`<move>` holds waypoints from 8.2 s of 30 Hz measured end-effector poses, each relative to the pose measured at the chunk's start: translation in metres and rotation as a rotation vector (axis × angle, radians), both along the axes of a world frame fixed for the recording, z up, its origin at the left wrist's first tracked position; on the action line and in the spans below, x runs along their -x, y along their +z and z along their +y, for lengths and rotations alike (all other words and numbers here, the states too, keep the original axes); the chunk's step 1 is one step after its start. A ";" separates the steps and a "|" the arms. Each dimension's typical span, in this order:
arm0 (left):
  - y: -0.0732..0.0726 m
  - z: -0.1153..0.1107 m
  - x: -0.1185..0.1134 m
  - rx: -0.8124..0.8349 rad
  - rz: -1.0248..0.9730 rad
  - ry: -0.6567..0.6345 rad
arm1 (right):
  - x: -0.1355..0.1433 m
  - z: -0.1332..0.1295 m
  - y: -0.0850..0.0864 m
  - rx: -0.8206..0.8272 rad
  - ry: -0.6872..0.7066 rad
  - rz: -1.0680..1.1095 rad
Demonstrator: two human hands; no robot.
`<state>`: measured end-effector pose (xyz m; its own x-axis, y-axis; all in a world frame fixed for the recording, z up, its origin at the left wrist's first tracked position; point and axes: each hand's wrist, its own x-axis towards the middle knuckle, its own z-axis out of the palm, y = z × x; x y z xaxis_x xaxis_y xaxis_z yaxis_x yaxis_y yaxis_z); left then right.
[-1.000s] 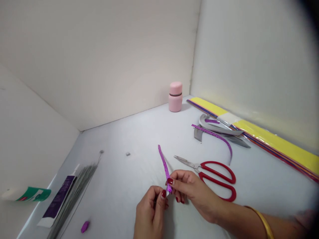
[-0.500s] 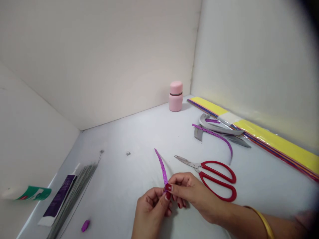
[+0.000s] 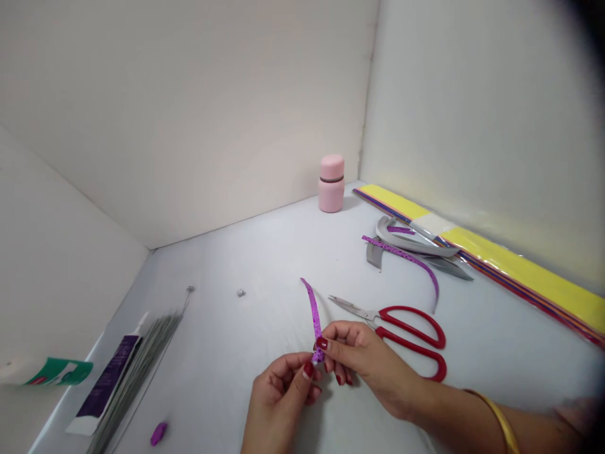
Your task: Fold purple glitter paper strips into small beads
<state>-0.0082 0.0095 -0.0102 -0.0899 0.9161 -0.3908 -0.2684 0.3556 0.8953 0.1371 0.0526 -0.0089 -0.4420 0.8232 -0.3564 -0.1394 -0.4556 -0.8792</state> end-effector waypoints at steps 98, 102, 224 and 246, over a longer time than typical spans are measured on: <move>-0.007 -0.003 -0.007 0.014 -0.087 -0.122 | 0.002 -0.004 0.001 -0.037 0.052 -0.030; -0.006 -0.002 -0.007 0.033 -0.081 -0.146 | 0.001 -0.003 0.002 -0.045 0.075 -0.025; -0.007 0.000 -0.001 0.042 -0.101 0.062 | -0.005 -0.002 0.003 -0.457 0.152 -0.188; -0.001 -0.002 -0.006 -0.016 0.009 0.035 | -0.003 -0.002 0.001 -0.266 0.102 -0.117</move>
